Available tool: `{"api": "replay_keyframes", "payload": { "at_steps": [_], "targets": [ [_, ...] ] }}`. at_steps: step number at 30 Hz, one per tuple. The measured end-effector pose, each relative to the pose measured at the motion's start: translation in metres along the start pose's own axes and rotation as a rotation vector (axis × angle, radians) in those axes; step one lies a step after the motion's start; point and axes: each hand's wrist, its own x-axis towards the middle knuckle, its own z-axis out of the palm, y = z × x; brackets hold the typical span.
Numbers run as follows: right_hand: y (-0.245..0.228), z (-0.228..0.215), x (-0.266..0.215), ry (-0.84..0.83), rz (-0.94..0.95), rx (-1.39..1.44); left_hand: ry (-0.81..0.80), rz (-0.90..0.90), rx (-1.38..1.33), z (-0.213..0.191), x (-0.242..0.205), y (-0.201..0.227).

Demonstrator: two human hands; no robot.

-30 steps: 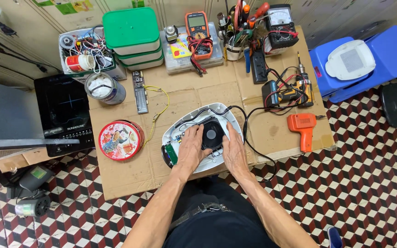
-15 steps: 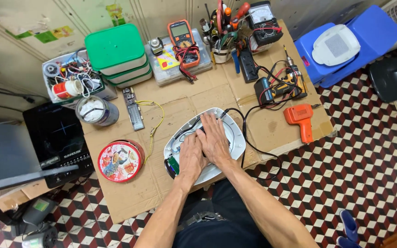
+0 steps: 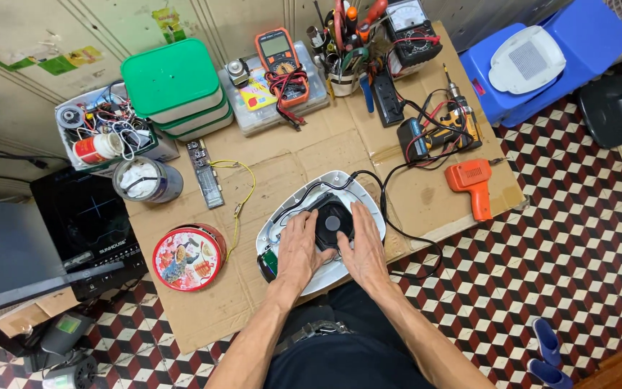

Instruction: Replacing the internal heating and fan assembly of an air fryer on a workbench.

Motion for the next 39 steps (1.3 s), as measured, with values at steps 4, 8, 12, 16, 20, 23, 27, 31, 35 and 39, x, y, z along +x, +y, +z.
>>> {"api": "replay_keyframes", "payload": {
  "at_steps": [4, 8, 12, 16, 20, 23, 27, 31, 35, 39],
  "targets": [
    [-0.005, 0.003, -0.006, -0.067, 0.030, 0.002, -0.130, -0.009, 0.011, -0.018, 0.006, 0.003],
    [-0.013, 0.013, 0.001, -0.059, -0.035, -0.063, -0.180, 0.074, 0.084, -0.015, 0.011, -0.012],
    [-0.020, 0.022, 0.010, -0.060, -0.005, -0.099, -0.177, 0.110, 0.076, -0.008, 0.016, -0.023],
    [-0.021, 0.026, 0.011, -0.085, 0.031, -0.104, -0.173, 0.089, 0.062, -0.016, 0.015, -0.021],
    [-0.022, 0.024, 0.011, -0.088, 0.019, -0.101, 0.142, 0.002, -0.136, -0.043, -0.001, -0.027],
    [-0.025, 0.023, 0.012, -0.087, 0.011, -0.091, 0.348, -0.344, -0.456, -0.042, -0.035, -0.074],
    [-0.020, 0.024, 0.014, -0.092, 0.022, -0.095, 0.320, -0.985, -1.233, 0.022, -0.087, -0.170],
    [-0.022, 0.021, 0.017, -0.110, 0.040, -0.101, 0.096, -1.252, -1.554, 0.029, -0.089, -0.121],
    [-0.021, 0.016, 0.017, -0.129, 0.044, -0.099, 0.099, -1.107, -1.920, 0.038, -0.081, -0.086],
    [-0.025, 0.012, 0.023, -0.134, 0.092, -0.041, 0.091, -1.019, -2.074, 0.048, -0.076, -0.083]
  ]
}}
